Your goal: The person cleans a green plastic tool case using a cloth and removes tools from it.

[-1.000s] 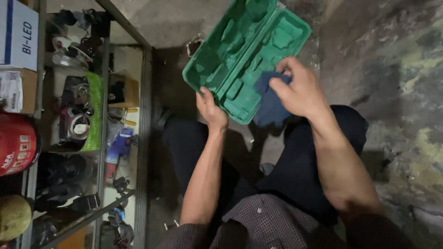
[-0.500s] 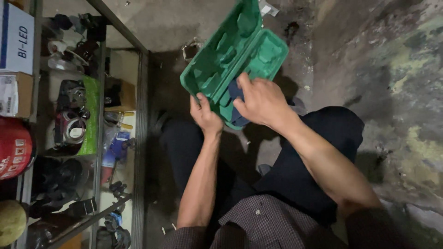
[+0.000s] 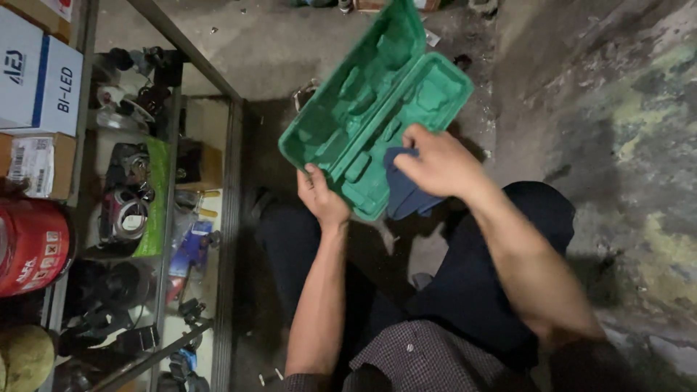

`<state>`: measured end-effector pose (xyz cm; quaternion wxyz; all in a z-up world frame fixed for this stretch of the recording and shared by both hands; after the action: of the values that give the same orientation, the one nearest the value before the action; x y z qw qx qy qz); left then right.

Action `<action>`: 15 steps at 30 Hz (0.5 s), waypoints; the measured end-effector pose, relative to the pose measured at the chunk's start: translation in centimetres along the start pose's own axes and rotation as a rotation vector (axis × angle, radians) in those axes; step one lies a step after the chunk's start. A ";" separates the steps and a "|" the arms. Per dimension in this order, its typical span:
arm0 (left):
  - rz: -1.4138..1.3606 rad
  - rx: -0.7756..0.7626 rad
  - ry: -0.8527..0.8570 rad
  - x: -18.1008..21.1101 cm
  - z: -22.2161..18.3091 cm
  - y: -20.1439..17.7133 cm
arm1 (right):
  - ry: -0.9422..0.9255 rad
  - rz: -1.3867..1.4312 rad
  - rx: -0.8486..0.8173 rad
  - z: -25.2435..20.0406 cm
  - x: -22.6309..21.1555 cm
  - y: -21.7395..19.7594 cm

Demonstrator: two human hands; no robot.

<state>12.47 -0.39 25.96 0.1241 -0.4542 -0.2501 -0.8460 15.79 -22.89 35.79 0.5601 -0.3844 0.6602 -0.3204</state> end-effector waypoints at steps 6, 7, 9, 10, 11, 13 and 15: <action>0.035 0.066 0.034 0.6 1.7 -1.9 | -0.175 0.829 0.074 2.3 7.6 -0.9; 0.038 0.075 0.034 1.1 1.5 -2.0 | -0.180 0.825 0.065 2.5 7.6 -0.7; 0.011 0.047 0.028 1.7 1.6 -1.8 | 0.055 1.129 0.102 3.0 9.3 -0.3; 0.003 0.040 0.033 1.8 1.7 -1.3 | 0.051 1.132 0.113 2.5 7.9 -0.7; -0.016 0.017 0.040 1.8 1.7 -0.7 | -0.026 0.973 0.202 1.9 6.3 -1.6; -0.025 -0.011 0.028 2.2 0.6 -0.3 | -0.078 0.811 0.279 0.3 3.8 -2.0; 0.070 -0.076 0.065 2.8 -0.3 0.3 | -0.139 0.413 0.409 -0.7 0.9 -2.3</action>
<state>10.82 -0.72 28.24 0.1443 -0.4392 -0.1975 -0.8644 15.41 -24.83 37.45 0.7231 -0.1419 0.6063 -0.2989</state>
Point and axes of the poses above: each hand's wrist, its own z-axis towards the middle knuckle, its own y-axis out of the palm, x = y × z, the point moved 6 cm from there along z, towards the middle knuckle, and after that the axes turned 14 degrees about y, right-handed, at the moved point
